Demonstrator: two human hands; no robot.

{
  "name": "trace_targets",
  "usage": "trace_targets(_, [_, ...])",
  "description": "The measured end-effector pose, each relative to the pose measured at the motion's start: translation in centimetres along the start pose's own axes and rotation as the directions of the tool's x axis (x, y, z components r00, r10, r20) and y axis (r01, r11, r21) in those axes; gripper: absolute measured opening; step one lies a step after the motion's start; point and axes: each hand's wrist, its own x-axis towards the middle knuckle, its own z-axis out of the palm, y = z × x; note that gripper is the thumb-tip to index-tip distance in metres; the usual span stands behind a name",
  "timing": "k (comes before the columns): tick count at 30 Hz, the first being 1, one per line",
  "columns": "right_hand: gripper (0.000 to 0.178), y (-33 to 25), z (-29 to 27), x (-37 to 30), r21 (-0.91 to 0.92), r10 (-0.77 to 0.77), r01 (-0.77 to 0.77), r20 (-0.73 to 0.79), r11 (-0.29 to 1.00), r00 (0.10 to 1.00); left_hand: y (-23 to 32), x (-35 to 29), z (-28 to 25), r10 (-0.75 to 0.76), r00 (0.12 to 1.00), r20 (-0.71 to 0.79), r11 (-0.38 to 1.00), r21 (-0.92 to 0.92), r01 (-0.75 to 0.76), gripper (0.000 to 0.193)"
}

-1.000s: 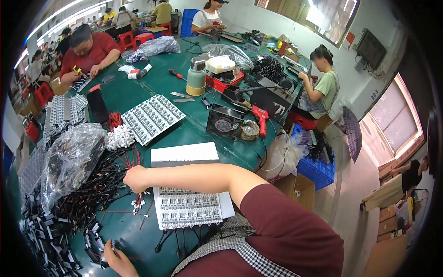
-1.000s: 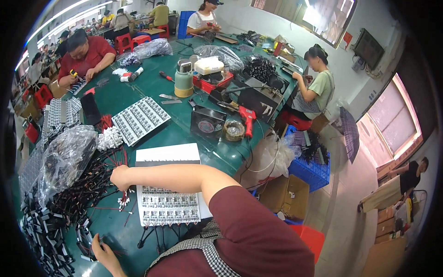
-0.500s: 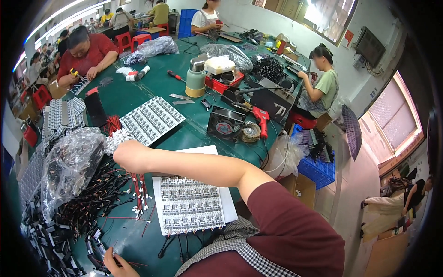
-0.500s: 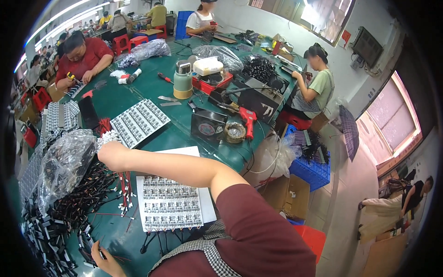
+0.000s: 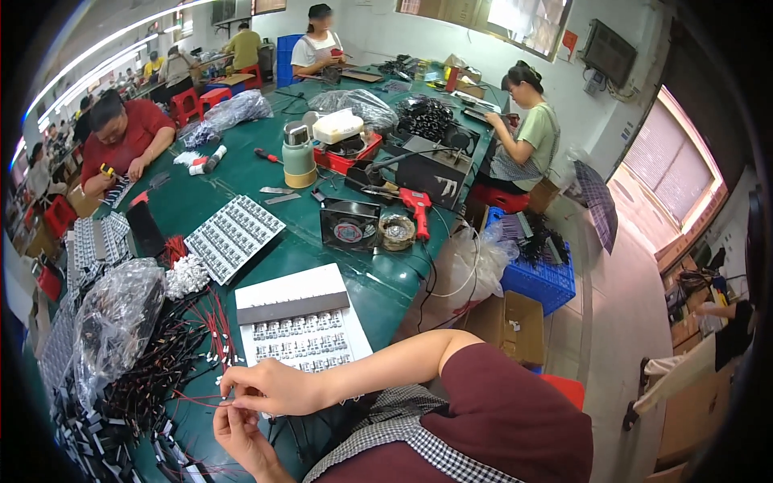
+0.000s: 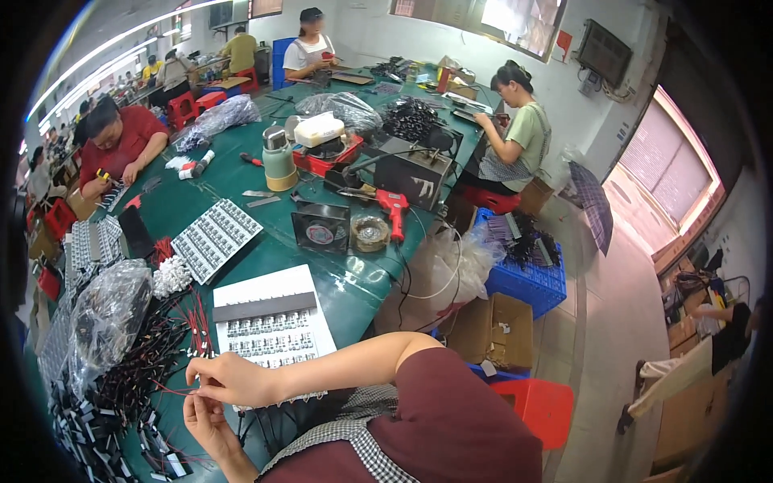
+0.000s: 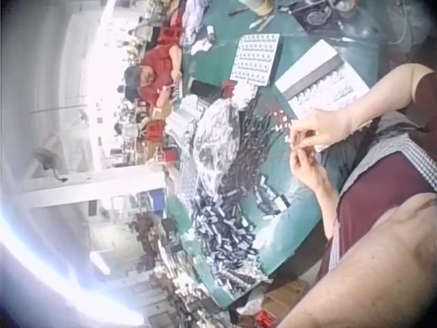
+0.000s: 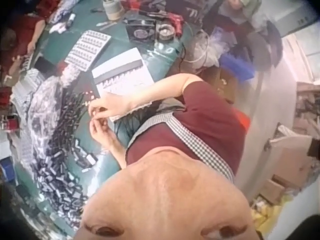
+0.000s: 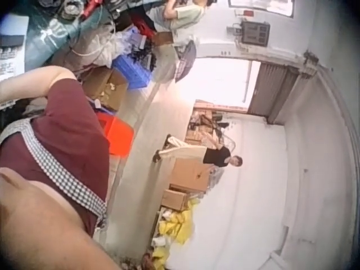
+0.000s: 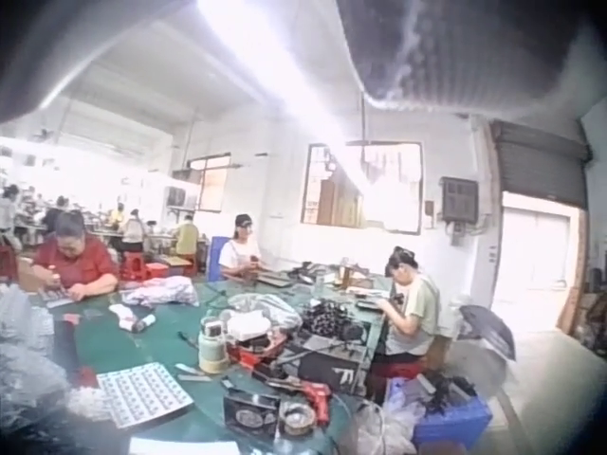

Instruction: The person assembles wiring harnesses by hand, inserting wires and connectors into small plastic housings for electronic devices.

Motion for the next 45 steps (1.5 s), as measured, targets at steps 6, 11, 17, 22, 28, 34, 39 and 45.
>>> trace_targets(6, [0.020,-0.1,-1.0,-1.2,0.015,0.121,-0.124,0.120,0.992,0.985,0.7,0.0,-0.5,0.096,0.983,-0.158,0.994,0.068,-0.086,0.008])
trace_targets(11, [0.020,0.0,-3.3,-1.5,-0.002,0.240,-0.243,0.174,0.970,0.955,1.8,1.6,-4.8,0.231,0.958,-0.169,0.967,0.151,-0.207,0.006])
trace_targets(17, [0.029,2.1,-4.7,-0.2,-0.230,0.067,0.003,0.295,0.973,0.953,2.3,0.9,-2.2,0.154,0.981,-0.119,0.949,0.294,-0.113,0.008])
trace_targets(22, [0.046,-0.5,-2.3,0.9,0.064,0.221,-0.260,0.358,0.963,0.907,1.6,0.3,0.7,0.054,0.998,0.044,0.877,0.475,-0.069,0.005])
trace_targets(28, [0.025,-0.3,0.3,2.2,-0.033,0.204,-0.201,0.204,0.979,0.957,2.5,-0.2,-0.6,0.114,0.992,-0.052,0.912,0.402,-0.084,0.009])
trace_targets(34, [0.010,-3.3,1.3,0.7,-0.318,0.222,-0.148,0.209,0.936,0.952,4.7,-3.5,-1.2,0.239,0.969,0.065,0.825,0.513,-0.238,0.009])
trace_targets(39, [0.007,-4.2,1.4,-0.4,-0.323,0.329,-0.254,0.203,0.911,0.922,3.7,-4.8,-1.2,0.198,0.977,0.082,0.933,0.290,-0.213,0.009])
trace_targets(45, [0.002,-3.9,0.7,-0.9,-0.360,0.239,-0.170,0.155,0.917,0.959,6.0,-5.6,-4.6,0.319,0.944,-0.087,0.860,0.445,-0.250,0.009])
